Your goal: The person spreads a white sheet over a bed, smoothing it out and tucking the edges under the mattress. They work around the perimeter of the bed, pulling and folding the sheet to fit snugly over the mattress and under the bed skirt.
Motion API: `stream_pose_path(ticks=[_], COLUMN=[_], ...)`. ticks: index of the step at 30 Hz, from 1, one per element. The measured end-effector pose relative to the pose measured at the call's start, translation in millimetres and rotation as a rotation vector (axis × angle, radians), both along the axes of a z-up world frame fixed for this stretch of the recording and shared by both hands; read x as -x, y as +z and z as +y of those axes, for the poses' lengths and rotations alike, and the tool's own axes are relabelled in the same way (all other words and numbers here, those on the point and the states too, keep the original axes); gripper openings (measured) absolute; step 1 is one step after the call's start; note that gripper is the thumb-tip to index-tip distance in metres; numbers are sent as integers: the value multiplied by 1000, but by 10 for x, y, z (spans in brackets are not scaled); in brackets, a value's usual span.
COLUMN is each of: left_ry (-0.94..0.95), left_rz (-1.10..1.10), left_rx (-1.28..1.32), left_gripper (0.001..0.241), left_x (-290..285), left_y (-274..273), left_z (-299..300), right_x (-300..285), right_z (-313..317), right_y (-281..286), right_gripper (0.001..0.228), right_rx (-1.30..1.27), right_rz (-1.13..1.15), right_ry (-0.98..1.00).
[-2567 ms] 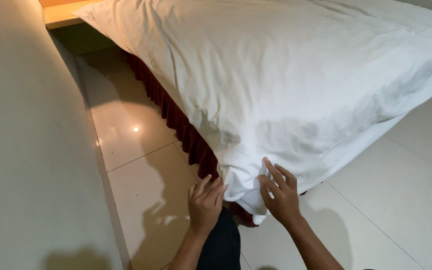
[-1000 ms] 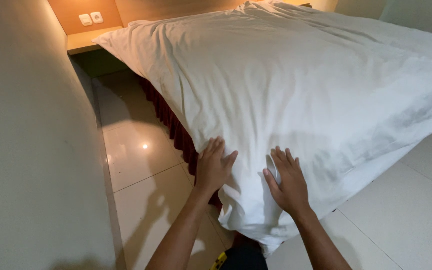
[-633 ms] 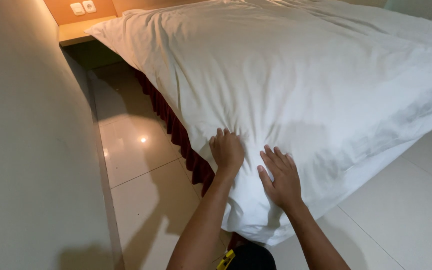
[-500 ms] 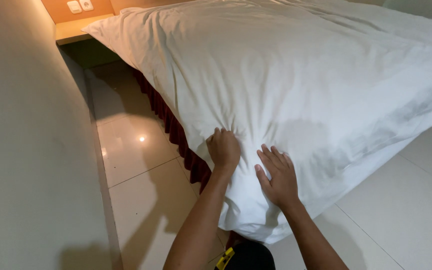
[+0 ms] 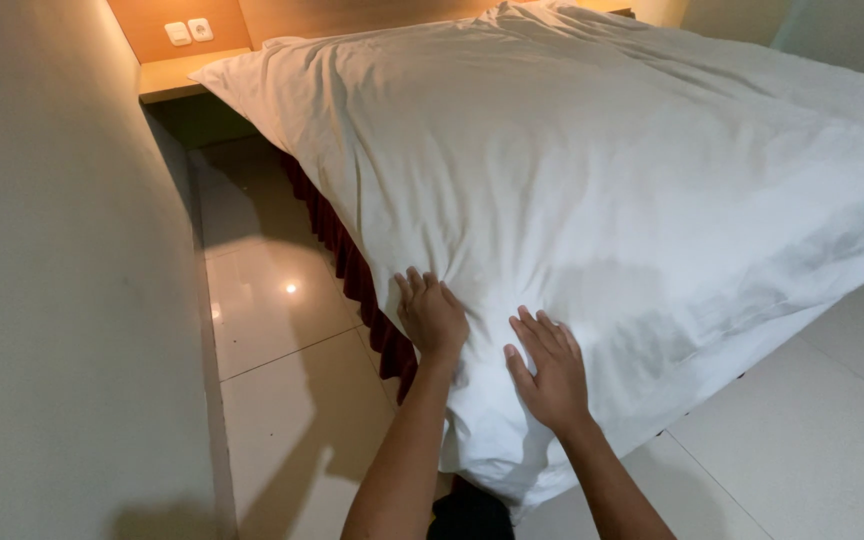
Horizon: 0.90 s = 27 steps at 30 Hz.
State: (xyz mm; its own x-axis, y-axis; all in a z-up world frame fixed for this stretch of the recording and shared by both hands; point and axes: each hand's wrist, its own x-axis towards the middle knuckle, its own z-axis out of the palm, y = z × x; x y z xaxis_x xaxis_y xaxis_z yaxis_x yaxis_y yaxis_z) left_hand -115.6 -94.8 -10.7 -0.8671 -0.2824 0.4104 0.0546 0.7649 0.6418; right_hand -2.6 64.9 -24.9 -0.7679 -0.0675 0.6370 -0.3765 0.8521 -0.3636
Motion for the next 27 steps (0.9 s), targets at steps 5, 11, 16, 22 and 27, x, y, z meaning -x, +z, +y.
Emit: stream_pose_path(ticks=[5, 11, 16, 22, 27], left_ry=[-36, -76, -130, -227, -191], left_rz=[81, 290, 357, 112, 271], left_rx=[22, 80, 23, 232, 289], left_gripper=[35, 27, 25, 28, 43], left_x=[78, 213, 301, 202, 286], left_y=[-44, 263, 246, 146, -1], left_z=[-1, 138, 448, 508, 515], right_x=[-42, 7, 24, 20, 228], right_z=[3, -21, -17, -17, 72], right_y=[7, 6, -41, 28, 293], right_gripper=[46, 47, 46, 44, 38], right_rx=[15, 12, 20, 14, 81], right_rz=[-6, 11, 37, 53, -108], right_ry=[13, 10, 16, 19, -51])
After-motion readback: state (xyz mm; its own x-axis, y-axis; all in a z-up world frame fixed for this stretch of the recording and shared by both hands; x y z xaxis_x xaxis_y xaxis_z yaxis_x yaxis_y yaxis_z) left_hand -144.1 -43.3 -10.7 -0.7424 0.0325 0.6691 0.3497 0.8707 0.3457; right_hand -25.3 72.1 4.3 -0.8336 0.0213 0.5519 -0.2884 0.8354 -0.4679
